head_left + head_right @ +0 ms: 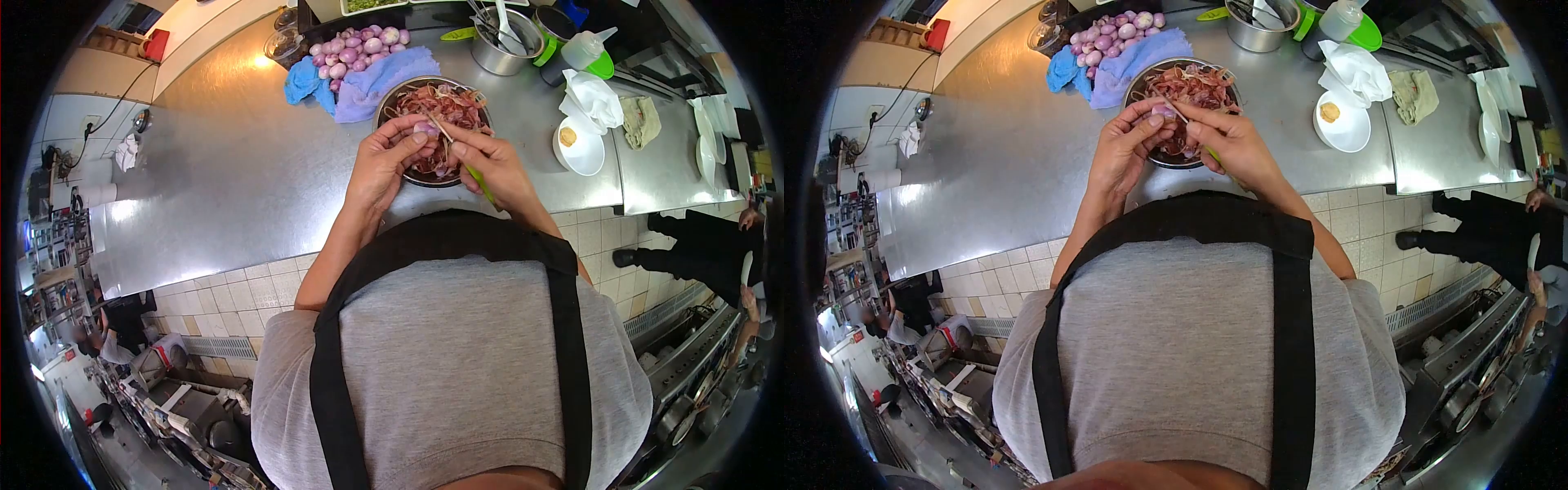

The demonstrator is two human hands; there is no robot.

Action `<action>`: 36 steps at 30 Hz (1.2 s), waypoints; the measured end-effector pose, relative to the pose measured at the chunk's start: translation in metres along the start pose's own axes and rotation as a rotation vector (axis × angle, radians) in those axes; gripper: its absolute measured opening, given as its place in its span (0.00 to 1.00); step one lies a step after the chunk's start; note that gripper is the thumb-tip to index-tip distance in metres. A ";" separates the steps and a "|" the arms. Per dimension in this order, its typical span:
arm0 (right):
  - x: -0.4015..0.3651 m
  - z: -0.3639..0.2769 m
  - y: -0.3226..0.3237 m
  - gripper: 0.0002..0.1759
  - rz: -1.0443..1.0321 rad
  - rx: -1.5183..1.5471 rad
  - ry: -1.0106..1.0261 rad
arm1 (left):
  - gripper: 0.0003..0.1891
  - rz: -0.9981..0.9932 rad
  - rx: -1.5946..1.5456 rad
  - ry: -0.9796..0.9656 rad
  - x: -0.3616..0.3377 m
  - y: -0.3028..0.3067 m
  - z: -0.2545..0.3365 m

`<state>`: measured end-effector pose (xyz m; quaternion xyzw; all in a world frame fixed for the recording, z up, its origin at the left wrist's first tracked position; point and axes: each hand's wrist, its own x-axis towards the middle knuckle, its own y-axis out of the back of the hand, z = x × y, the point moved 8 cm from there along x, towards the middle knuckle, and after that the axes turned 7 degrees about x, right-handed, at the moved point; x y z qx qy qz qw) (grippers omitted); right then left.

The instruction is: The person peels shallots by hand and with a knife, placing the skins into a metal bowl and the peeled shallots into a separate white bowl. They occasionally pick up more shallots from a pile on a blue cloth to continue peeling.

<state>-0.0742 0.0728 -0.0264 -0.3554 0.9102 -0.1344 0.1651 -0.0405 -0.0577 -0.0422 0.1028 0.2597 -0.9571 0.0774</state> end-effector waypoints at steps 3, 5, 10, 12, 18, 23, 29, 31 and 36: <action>0.000 0.005 0.005 0.21 0.031 0.305 -0.061 | 0.15 -0.067 -0.008 -0.015 -0.002 -0.010 0.007; 0.002 0.006 0.013 0.21 0.067 0.282 -0.040 | 0.17 -0.115 -0.021 -0.016 -0.003 -0.014 0.009; -0.003 -0.007 0.004 0.21 0.071 0.138 -0.011 | 0.17 -0.109 -0.004 -0.035 0.000 -0.011 0.006; -0.004 -0.006 0.002 0.22 0.052 0.023 -0.028 | 0.17 -0.098 0.017 -0.040 0.001 -0.006 0.005; -0.006 -0.009 -0.010 0.23 -0.002 -0.205 -0.016 | 0.14 -0.075 0.038 -0.039 -0.002 -0.007 0.010; -0.004 -0.008 -0.008 0.23 -0.004 -0.181 -0.021 | 0.16 -0.064 0.043 -0.041 -0.002 -0.003 0.006; -0.001 0.003 0.000 0.22 -0.027 0.369 -0.096 | 0.18 -0.109 0.012 -0.034 -0.002 -0.011 0.010; -0.002 0.003 0.000 0.22 -0.022 0.357 -0.089 | 0.18 -0.099 -0.012 -0.016 -0.003 -0.012 0.011; -0.007 -0.008 -0.012 0.24 -0.037 0.086 -0.049 | 0.18 -0.018 0.036 -0.027 -0.002 -0.007 0.009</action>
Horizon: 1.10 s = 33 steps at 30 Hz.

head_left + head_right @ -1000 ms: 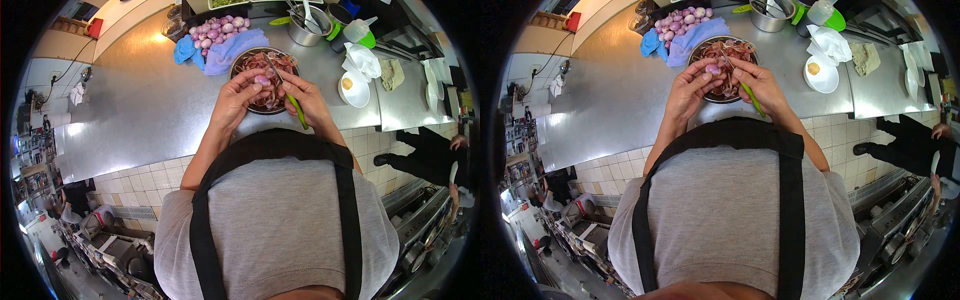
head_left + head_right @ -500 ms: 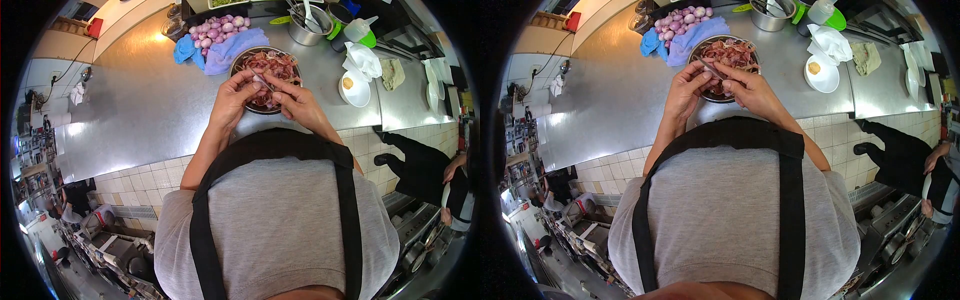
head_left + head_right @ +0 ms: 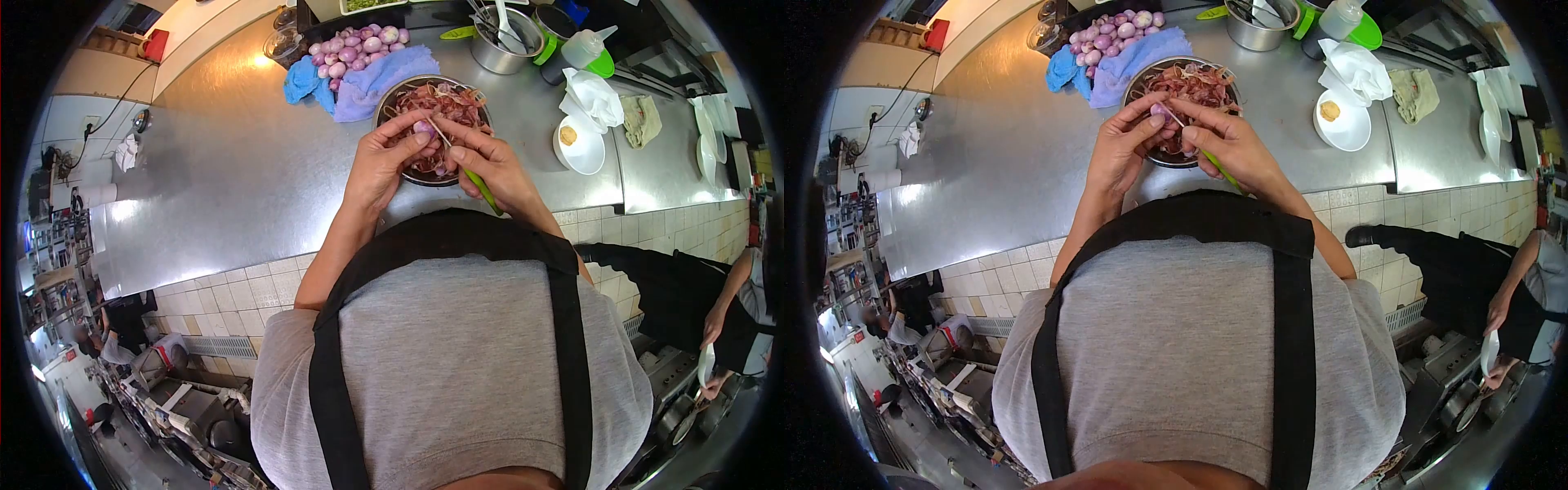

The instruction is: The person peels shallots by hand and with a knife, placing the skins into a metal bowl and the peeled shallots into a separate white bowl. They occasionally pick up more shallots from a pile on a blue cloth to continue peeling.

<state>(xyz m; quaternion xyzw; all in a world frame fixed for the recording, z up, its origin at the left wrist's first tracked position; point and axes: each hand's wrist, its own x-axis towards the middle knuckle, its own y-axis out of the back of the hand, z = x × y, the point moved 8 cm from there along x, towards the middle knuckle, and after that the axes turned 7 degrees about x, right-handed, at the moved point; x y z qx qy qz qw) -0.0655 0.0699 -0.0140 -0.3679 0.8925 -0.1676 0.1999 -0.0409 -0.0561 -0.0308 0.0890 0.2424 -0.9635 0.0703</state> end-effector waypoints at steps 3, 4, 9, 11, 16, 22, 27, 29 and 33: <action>0.000 0.001 -0.001 0.24 0.012 -0.139 0.024 | 0.17 0.032 0.093 -0.033 -0.001 0.000 0.004; 0.000 0.001 -0.002 0.24 0.024 -0.188 0.031 | 0.17 0.041 0.136 -0.049 -0.001 0.002 0.005; 0.003 0.003 0.004 0.23 0.053 -0.270 0.044 | 0.17 0.052 0.176 -0.078 -0.001 0.004 0.006; 0.005 0.008 0.007 0.22 0.019 0.007 -0.001 | 0.17 0.050 0.112 -0.051 -0.003 0.002 0.006; 0.004 0.010 0.007 0.23 -0.035 0.293 -0.059 | 0.17 0.001 -0.006 -0.022 -0.001 0.000 0.003; 0.001 0.003 0.000 0.23 0.009 -0.090 0.022 | 0.17 0.041 0.097 -0.041 -0.003 0.001 0.004; 0.002 0.005 0.007 0.22 0.065 -0.216 0.042 | 0.16 0.064 0.183 -0.065 -0.004 0.003 0.005; 0.003 0.010 0.011 0.22 0.045 -0.033 0.008 | 0.15 0.058 0.148 -0.057 -0.004 -0.001 0.008; 0.001 0.005 0.005 0.22 0.000 -0.022 0.015 | 0.14 0.044 0.133 -0.050 -0.002 0.000 0.005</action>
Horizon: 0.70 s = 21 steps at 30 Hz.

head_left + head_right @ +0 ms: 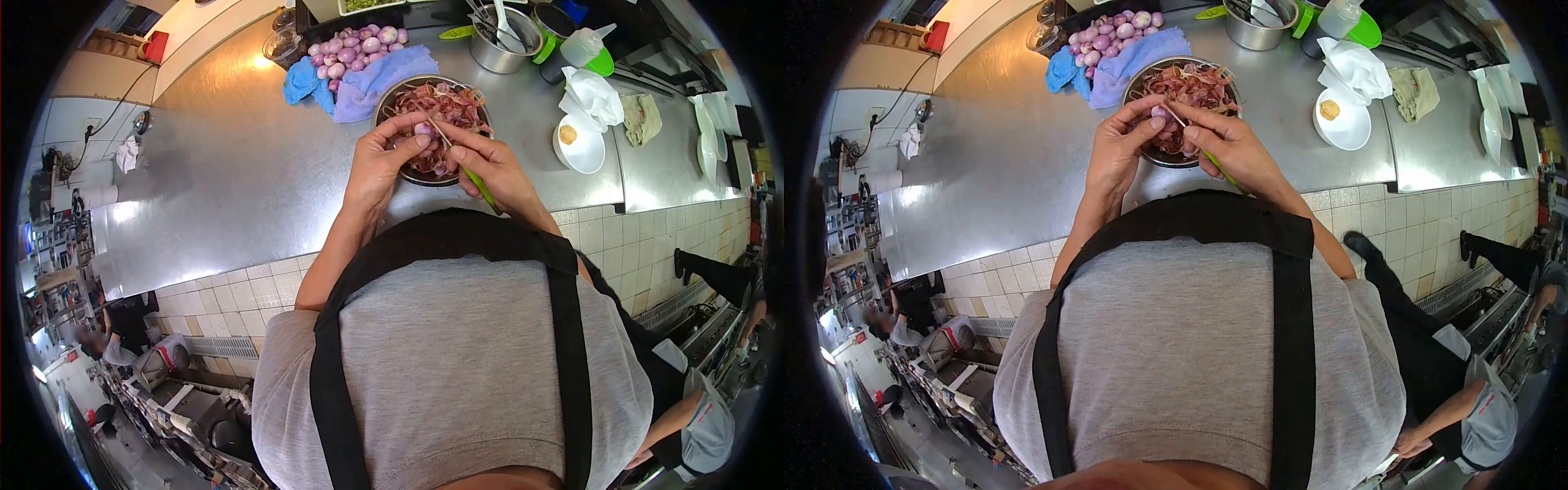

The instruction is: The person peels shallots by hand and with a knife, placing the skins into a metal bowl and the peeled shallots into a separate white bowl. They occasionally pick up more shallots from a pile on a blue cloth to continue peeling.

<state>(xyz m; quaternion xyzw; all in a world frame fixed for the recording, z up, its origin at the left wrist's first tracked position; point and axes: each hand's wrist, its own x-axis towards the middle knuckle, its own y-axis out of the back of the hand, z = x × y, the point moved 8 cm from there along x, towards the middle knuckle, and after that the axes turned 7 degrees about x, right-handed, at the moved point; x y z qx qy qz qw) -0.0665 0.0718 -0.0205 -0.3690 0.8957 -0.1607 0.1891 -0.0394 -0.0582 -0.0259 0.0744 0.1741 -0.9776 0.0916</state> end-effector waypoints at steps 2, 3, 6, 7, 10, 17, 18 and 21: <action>-0.002 -0.002 -0.002 0.22 0.024 -0.116 0.013 | 0.14 0.012 0.014 0.009 0.000 0.002 -0.004; -0.002 -0.002 -0.003 0.22 0.037 -0.175 0.021 | 0.14 0.009 0.037 0.011 0.001 0.003 -0.005; 0.000 -0.005 -0.003 0.22 0.059 -0.306 0.117 | 0.14 -0.004 0.050 0.022 0.001 0.005 -0.006; 0.001 -0.005 -0.002 0.22 0.058 -0.298 0.115 | 0.14 -0.013 0.018 0.025 0.001 0.004 -0.006; 0.002 0.004 0.005 0.22 0.010 0.031 -0.017 | 0.15 -0.048 -0.066 0.036 0.000 -0.001 -0.003; -0.003 -0.002 0.001 0.23 0.013 -0.064 -0.026 | 0.18 -0.052 0.011 -0.015 -0.001 -0.003 0.004; -0.003 -0.003 -0.001 0.23 0.015 -0.147 -0.016 | 0.18 -0.046 0.033 -0.021 -0.001 -0.003 0.005; -0.004 -0.005 -0.001 0.23 0.060 -0.286 0.007 | 0.17 -0.032 0.109 -0.031 -0.002 -0.001 0.007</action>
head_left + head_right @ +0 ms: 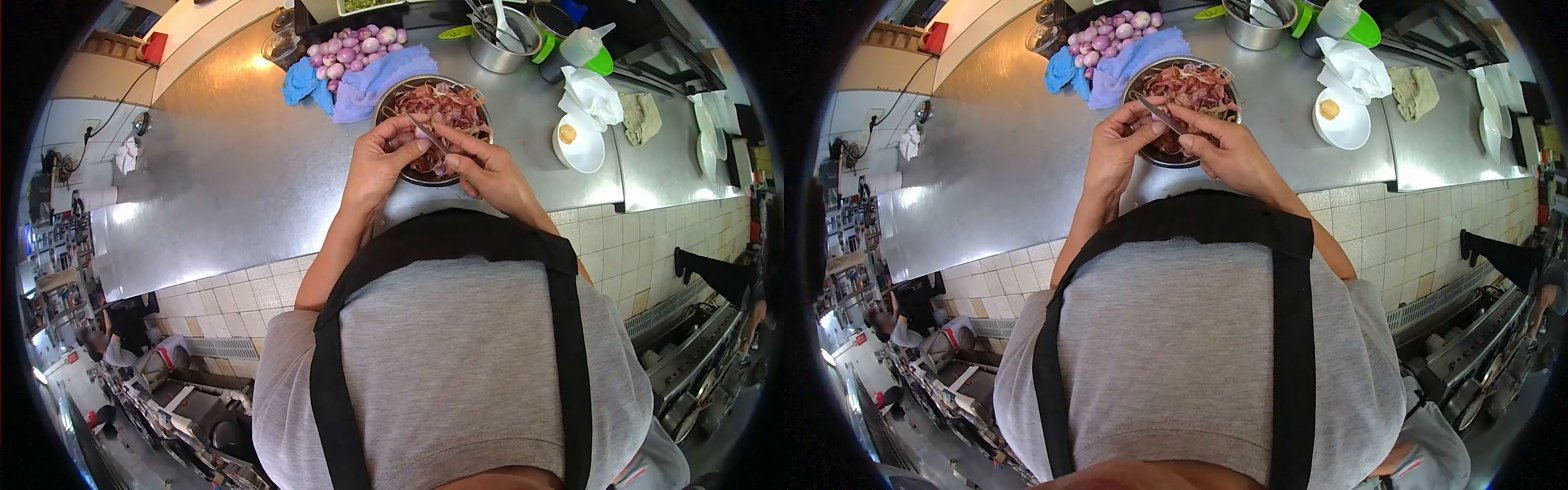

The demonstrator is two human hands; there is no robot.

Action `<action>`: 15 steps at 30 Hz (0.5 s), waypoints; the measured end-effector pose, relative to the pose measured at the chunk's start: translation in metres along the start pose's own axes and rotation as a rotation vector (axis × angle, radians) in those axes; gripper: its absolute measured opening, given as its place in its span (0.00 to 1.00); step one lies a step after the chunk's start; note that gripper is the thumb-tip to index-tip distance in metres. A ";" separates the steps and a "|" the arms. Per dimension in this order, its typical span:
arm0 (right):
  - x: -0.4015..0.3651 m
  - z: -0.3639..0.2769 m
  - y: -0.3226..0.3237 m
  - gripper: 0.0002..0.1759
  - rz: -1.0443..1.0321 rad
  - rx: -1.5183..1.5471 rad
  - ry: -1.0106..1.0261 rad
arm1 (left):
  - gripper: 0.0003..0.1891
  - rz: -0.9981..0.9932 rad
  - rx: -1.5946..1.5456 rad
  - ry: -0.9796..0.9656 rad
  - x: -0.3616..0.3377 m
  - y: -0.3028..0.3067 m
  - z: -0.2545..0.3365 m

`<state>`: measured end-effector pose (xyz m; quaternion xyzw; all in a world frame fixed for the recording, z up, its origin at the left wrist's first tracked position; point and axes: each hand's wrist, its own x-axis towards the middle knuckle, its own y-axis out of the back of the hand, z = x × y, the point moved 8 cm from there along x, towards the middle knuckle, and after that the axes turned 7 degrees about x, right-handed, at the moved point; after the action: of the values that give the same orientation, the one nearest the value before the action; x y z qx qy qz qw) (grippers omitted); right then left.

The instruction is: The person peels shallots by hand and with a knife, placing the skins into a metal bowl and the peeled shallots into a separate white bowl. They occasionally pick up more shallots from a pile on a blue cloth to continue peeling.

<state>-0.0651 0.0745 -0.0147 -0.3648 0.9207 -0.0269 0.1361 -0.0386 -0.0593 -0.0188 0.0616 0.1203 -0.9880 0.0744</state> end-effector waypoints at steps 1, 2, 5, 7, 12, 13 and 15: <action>0.000 0.000 0.000 0.22 0.010 -0.013 0.022 | 0.16 0.003 0.033 0.005 -0.001 0.001 0.001; 0.001 0.001 0.000 0.21 0.021 -0.025 0.044 | 0.16 0.007 0.065 0.010 -0.001 0.002 0.001; 0.003 -0.001 0.001 0.17 0.055 0.003 0.081 | 0.16 0.002 0.098 -0.026 -0.001 0.001 -0.002; 0.006 0.000 0.001 0.16 0.039 0.087 0.086 | 0.17 -0.005 0.071 0.002 -0.002 0.000 -0.004; 0.009 0.014 0.000 0.14 -0.133 0.657 -0.092 | 0.17 -0.069 -0.020 0.020 0.000 -0.002 -0.005; 0.009 0.014 0.001 0.15 -0.129 0.686 -0.108 | 0.18 -0.090 -0.087 0.031 0.000 -0.004 -0.006; 0.007 0.014 0.002 0.16 -0.119 0.743 -0.140 | 0.18 -0.110 -0.204 0.071 -0.001 -0.006 -0.009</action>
<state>-0.0675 0.0717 -0.0296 -0.3444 0.8138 -0.3417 0.3199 -0.0381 -0.0514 -0.0256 0.0817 0.2261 -0.9704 0.0219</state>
